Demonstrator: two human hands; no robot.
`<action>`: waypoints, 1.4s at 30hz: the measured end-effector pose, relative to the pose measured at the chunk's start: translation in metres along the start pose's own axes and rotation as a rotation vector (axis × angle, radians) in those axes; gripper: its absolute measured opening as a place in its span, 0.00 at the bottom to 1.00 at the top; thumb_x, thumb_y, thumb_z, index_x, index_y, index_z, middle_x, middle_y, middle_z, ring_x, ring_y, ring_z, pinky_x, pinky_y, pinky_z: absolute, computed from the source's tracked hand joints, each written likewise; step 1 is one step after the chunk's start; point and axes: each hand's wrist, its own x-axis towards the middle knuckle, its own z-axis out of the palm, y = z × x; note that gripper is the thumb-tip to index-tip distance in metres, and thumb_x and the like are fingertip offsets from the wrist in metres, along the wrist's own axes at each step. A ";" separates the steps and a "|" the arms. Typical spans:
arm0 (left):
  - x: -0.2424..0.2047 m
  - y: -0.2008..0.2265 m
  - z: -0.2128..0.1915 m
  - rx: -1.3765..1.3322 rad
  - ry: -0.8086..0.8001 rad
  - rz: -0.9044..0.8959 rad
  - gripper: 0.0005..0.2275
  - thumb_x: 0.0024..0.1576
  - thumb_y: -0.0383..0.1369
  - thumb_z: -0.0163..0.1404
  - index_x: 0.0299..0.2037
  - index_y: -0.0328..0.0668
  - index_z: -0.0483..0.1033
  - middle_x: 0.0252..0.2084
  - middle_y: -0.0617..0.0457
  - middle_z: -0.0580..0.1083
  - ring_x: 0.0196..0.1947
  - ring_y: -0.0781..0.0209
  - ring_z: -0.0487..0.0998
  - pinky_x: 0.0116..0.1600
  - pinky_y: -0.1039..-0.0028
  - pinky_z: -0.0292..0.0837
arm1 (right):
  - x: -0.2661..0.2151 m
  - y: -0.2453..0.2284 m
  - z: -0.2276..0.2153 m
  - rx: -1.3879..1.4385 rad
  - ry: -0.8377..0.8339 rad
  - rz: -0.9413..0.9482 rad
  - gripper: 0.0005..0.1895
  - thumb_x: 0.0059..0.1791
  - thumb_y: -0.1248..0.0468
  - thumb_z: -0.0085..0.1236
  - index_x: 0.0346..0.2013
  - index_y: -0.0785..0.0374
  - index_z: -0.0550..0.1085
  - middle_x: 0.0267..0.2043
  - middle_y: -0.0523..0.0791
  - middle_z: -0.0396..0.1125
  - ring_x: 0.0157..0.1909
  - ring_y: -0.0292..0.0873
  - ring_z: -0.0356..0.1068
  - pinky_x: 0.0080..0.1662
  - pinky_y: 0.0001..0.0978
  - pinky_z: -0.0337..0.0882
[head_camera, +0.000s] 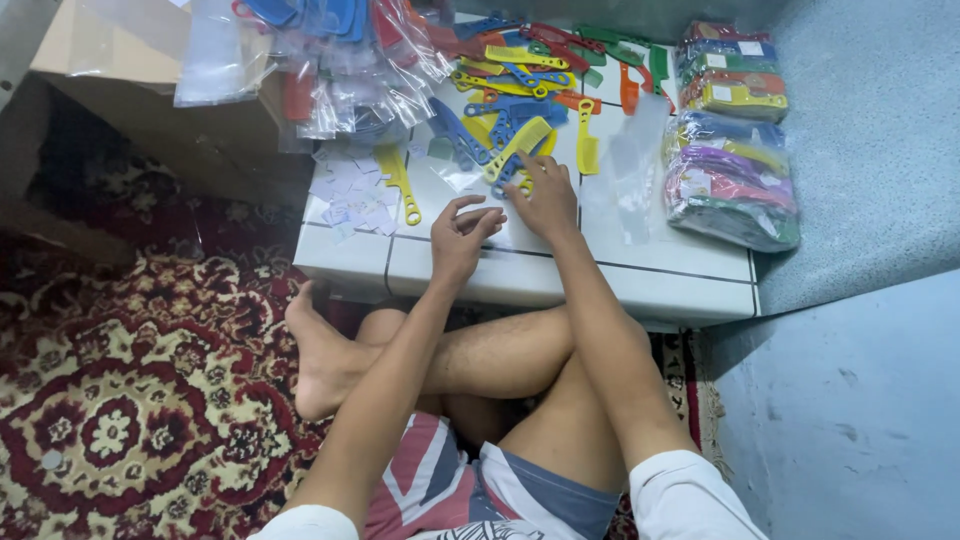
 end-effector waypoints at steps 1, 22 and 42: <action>0.002 -0.006 -0.002 0.000 0.000 -0.005 0.18 0.58 0.28 0.61 0.55 0.30 0.71 0.45 0.32 0.79 0.44 0.51 0.84 0.53 0.68 0.83 | 0.001 -0.001 0.006 -0.001 -0.003 0.004 0.30 0.50 0.51 0.63 0.65 0.56 0.71 0.55 0.52 0.68 0.54 0.59 0.68 0.56 0.51 0.72; 0.007 -0.012 -0.005 -0.067 -0.011 0.041 0.13 0.62 0.25 0.52 0.52 0.31 0.63 0.48 0.30 0.78 0.48 0.48 0.82 0.57 0.69 0.81 | 0.006 0.005 0.016 0.023 0.035 0.311 0.10 0.43 0.57 0.67 0.37 0.51 0.76 0.42 0.39 0.68 0.50 0.46 0.70 0.50 0.41 0.74; 0.009 -0.015 -0.010 -0.088 -0.050 0.012 0.13 0.61 0.27 0.55 0.55 0.31 0.72 0.50 0.29 0.77 0.52 0.43 0.80 0.59 0.63 0.80 | 0.012 0.022 0.008 0.517 0.214 0.411 0.12 0.47 0.71 0.57 0.43 0.60 0.80 0.40 0.47 0.67 0.38 0.43 0.75 0.40 0.34 0.78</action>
